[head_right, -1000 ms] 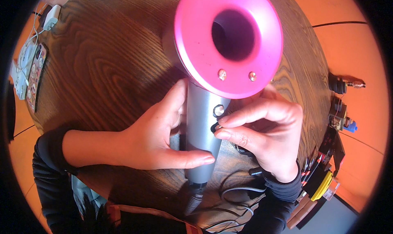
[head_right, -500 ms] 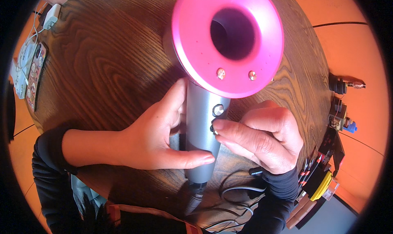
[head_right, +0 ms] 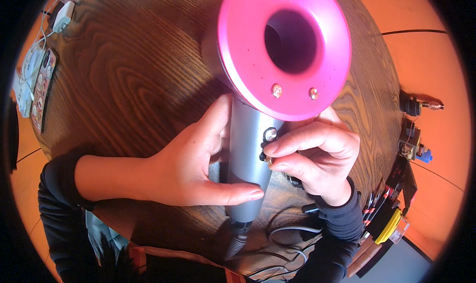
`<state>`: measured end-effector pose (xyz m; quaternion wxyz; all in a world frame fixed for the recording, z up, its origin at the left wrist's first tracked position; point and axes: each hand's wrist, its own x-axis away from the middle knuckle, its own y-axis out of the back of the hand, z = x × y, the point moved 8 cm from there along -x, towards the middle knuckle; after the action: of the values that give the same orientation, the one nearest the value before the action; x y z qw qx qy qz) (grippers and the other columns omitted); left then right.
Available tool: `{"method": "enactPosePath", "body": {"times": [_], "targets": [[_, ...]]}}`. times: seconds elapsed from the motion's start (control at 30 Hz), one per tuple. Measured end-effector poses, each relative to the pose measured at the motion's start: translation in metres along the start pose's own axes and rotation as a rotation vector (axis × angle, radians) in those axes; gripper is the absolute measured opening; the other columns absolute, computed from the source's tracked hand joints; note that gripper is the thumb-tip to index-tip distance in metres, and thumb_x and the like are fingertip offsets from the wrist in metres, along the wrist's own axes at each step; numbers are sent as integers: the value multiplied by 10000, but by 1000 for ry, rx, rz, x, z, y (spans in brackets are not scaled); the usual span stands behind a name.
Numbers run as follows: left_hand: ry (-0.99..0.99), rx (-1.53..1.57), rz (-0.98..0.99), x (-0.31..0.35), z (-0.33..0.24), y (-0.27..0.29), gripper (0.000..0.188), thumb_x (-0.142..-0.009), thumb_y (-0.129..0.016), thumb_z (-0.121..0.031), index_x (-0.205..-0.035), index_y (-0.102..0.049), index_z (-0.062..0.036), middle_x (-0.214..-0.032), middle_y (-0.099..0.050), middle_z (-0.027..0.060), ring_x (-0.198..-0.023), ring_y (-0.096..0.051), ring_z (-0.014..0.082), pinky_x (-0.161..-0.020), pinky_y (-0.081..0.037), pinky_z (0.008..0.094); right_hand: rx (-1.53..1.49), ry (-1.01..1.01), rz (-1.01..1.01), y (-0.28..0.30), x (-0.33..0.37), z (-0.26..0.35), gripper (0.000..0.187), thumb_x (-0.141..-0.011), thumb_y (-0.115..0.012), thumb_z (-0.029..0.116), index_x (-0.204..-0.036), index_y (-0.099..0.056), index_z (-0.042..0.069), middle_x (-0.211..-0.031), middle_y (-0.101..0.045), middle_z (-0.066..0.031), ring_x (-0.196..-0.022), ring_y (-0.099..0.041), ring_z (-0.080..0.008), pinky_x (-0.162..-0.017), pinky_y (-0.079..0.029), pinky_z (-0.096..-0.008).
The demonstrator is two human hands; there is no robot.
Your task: The person assembles a hair dryer by attaching the power cord, inserting screws into the body, and securing the cord with a metal clamp. The person then wraps the cord around the handle.
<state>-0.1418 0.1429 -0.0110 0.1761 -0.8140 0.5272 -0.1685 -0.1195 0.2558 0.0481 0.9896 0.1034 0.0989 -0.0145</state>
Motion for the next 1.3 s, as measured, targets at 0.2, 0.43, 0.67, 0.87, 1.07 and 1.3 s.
{"method": "enactPosePath", "body": {"times": [0.2,0.43,0.67,0.87,1.07,1.3], "targets": [[-19,-29,7,0,0,0,774,-732,-744,-37,-1298,-217,-20,-1213,-459,125,-1163,-478,195,-945,-428,351,454,180,67,-5,1,30,203,-657,-794,54,-839,-712,16,-797,-568,-48,-723,-569,-154,-650,-446,-268],[0,-63,15,1,1,-1,767,-731,-747,-38,-1291,-223,-18,-1186,-472,114,-1135,-494,186,-936,-434,345,617,264,45,-15,2,44,245,-631,-799,10,-858,-706,19,-738,-488,-21,-603,-496,-117,-521,-385,-236],[20,-17,-5,1,1,0,791,-725,-747,-20,-1305,-209,-24,-1194,-462,113,-1141,-486,187,-936,-435,347,638,252,45,-20,3,47,270,-627,-791,-11,-882,-706,20,-730,-484,-23,-583,-482,-124,-508,-372,-244],[22,-21,8,1,2,-1,802,-725,-750,-22,-1308,-199,-22,-1212,-453,117,-1164,-472,190,-944,-430,351,712,287,57,-22,5,52,324,-607,-786,-26,-917,-704,17,-765,-481,-28,-605,-500,-133,-512,-380,-247],[6,-25,9,1,1,-1,785,-724,-751,-19,-1292,-209,-20,-1220,-449,121,-1176,-464,190,-948,-429,352,778,303,44,-24,8,54,319,-576,-788,-39,-882,-708,8,-767,-473,-32,-602,-495,-141,-501,-376,-262],[51,-25,1,1,2,0,778,-720,-753,-13,-1282,-214,-17,-1219,-455,121,-1176,-468,190,-948,-429,351,941,449,136,-37,16,61,313,-597,-761,-69,-897,-671,-54,-764,-474,-85,-593,-500,-202,-497,-369,-276]]}}
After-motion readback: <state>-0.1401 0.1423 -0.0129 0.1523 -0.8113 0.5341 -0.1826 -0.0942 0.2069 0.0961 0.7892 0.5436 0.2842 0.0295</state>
